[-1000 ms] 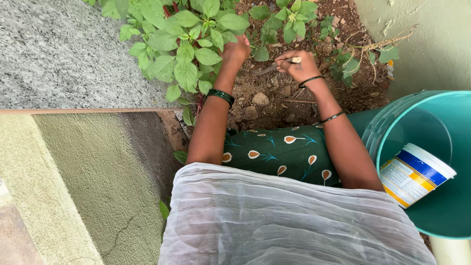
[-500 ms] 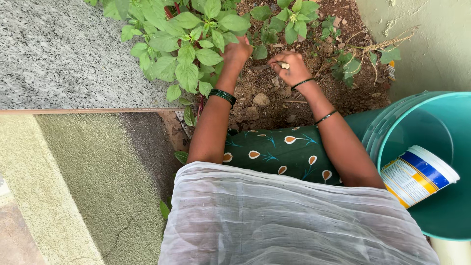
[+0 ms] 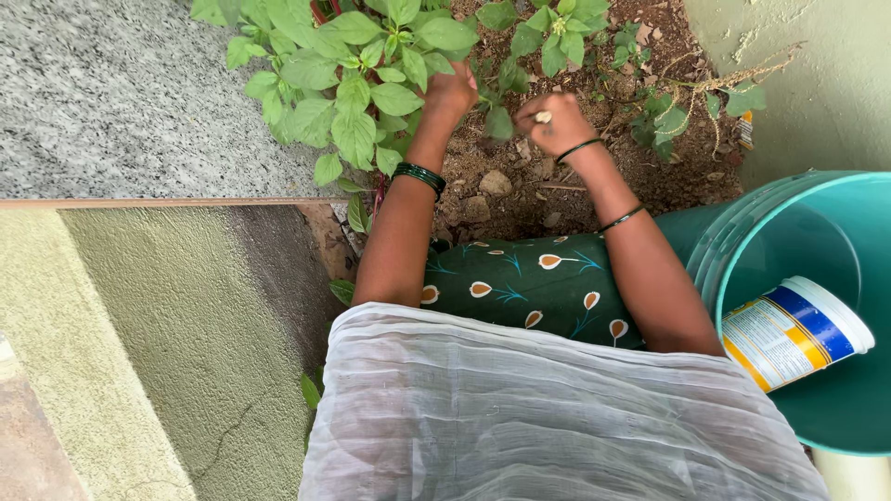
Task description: The person pulls weeds from the soil by hand and using a small wooden stick, placing them into a green bucket.
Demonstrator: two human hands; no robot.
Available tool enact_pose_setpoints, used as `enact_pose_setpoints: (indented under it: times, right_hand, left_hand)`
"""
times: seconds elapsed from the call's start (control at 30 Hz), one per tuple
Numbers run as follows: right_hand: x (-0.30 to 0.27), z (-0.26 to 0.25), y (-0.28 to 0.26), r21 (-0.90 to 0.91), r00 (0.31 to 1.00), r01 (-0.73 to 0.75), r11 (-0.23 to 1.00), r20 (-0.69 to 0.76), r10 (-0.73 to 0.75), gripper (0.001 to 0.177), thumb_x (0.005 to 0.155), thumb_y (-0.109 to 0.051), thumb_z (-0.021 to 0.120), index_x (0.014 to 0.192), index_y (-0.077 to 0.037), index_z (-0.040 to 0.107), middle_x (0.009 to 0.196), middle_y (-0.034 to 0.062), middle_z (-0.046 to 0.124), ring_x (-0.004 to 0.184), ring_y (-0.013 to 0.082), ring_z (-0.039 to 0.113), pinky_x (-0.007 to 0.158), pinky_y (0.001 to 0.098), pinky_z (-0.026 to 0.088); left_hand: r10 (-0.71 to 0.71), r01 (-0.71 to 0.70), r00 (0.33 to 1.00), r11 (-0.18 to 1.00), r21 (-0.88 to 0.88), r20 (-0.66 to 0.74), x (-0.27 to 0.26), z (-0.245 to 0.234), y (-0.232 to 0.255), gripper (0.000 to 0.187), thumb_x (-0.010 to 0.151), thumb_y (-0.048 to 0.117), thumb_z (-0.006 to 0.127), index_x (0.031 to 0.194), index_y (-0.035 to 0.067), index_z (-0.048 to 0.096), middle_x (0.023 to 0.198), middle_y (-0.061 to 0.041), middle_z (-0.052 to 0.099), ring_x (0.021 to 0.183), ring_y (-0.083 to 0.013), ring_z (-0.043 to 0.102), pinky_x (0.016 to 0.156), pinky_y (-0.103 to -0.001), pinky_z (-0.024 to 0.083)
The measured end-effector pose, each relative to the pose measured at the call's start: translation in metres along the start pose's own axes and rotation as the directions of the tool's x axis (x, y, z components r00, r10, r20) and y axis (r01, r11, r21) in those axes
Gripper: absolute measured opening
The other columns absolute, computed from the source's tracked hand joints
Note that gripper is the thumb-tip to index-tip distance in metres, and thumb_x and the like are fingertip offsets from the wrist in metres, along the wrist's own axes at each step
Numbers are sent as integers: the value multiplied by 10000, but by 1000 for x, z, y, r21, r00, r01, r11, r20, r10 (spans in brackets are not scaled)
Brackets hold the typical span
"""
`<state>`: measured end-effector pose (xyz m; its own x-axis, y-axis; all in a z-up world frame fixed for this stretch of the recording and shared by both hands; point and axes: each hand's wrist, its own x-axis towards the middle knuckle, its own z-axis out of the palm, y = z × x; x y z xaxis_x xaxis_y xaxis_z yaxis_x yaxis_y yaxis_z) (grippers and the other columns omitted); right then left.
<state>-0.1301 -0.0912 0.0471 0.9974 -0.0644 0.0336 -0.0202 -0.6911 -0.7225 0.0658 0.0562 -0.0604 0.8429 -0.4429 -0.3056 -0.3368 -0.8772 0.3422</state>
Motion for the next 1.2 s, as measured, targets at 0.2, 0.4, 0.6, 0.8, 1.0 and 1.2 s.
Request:
enact_pose_setpoints:
  times: [0.2,0.4,0.6,0.8,1.0,1.2]
  right_hand:
    - [-14,-26,17,-130,963,-127,983,-253,91,267,847,63,643,1044,-11,808,1009,214,762,895,294,756,847,385,619]
    - [-8,-21,30,181,963,-225,957,-109,247,233,914,-7,608,1060,-43,786,1021,148,776,919,234,771,801,332,631]
    - [-17,-37,57,-246,942,-234,940,-298,156,177,838,39,695,933,-22,831,872,190,782,793,303,746,860,393,592]
    - [-21,-42,56,54,887,-223,973,-402,226,128,875,3,720,988,-15,778,918,160,766,813,237,762,737,346,620]
    - [-22,-46,72,204,902,-346,916,-196,384,186,873,50,620,946,1,783,879,165,766,751,203,773,702,341,659]
    - [-26,-50,90,179,869,-297,938,-357,344,228,898,53,582,976,-5,788,868,172,782,743,210,781,691,336,650]
  left_hand:
    - [43,-79,985,972,220,164,-28,-25,10,462,850,288,738,1260,110,621,1243,-172,667,1165,-354,667,992,-438,544]
    - [121,-214,949,926,311,292,-42,-18,20,512,839,179,758,1332,113,633,1361,-166,610,1220,-378,635,975,-465,561]
    - [71,-252,909,879,405,411,-43,-2,28,504,775,168,830,1248,84,679,1353,-151,618,1190,-342,647,887,-470,595]
    - [83,-312,868,858,408,490,-44,2,32,379,781,151,816,1132,25,747,1171,-159,736,1053,-307,740,859,-420,626]
    - [137,-381,840,839,390,525,-49,-4,33,259,779,67,764,1031,8,772,1118,-179,747,1033,-333,743,875,-426,618]
    - [195,-418,842,825,381,503,-55,-8,39,263,784,152,785,1019,35,765,1066,-140,757,978,-299,749,857,-416,608]
